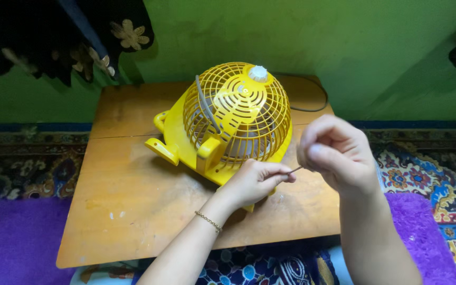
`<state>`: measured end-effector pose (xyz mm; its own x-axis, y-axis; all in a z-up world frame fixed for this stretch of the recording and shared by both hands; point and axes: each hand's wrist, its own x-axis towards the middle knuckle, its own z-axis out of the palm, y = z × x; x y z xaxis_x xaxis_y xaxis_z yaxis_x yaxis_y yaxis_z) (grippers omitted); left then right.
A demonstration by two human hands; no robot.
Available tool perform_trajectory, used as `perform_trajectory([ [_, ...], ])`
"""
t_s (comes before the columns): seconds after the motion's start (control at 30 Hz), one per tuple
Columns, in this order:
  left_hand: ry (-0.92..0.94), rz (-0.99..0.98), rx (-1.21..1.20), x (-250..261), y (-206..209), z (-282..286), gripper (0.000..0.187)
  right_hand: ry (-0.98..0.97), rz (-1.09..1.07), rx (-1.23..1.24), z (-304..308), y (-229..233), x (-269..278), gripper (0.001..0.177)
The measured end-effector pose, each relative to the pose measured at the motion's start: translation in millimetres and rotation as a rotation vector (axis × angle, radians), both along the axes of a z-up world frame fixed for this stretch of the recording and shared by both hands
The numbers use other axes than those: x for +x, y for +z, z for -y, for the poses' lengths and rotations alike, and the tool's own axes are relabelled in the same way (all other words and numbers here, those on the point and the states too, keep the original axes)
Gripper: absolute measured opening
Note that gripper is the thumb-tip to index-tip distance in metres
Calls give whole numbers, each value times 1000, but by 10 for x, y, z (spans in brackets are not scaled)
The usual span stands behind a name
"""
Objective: The person uses a screwdriver to remove screws from the back and sides of a yellow electric fan placed on a wooden table. They loosen and remove multiple screws, then lift the fan to inspect the interior and continue unscrewing components.
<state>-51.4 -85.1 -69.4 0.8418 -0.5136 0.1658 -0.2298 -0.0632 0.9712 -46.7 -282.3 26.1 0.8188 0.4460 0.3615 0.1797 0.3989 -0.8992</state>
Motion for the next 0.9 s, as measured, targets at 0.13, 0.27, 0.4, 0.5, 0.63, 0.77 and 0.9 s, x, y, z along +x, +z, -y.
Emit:
perform_trajectory([
  [0.13,21,-34,3,-6,-15,24,19,-378,31,-58,-100,77,-296,17],
  [0.27,-13,-5,23,-6,-58,18,20,-478,84,21,-240,35,-486,15],
  [0.4,-40,-40,-19,0,-111,15,20,-458,33,126,-248,-21,-379,17],
  [0.5,-87,-113,-123,31,-138,14,18,-216,22,-178,-47,32,-181,15],
  [0.63,-96,-118,-158,25,-126,-15,18,259,-6,-158,114,61,158,14],
  [0.77,13,-138,-46,17,-67,-8,17,94,-10,23,-47,10,173,10],
  [0.9,50,-136,-115,7,-33,0,16,-350,-5,-30,-333,-9,-112,22],
])
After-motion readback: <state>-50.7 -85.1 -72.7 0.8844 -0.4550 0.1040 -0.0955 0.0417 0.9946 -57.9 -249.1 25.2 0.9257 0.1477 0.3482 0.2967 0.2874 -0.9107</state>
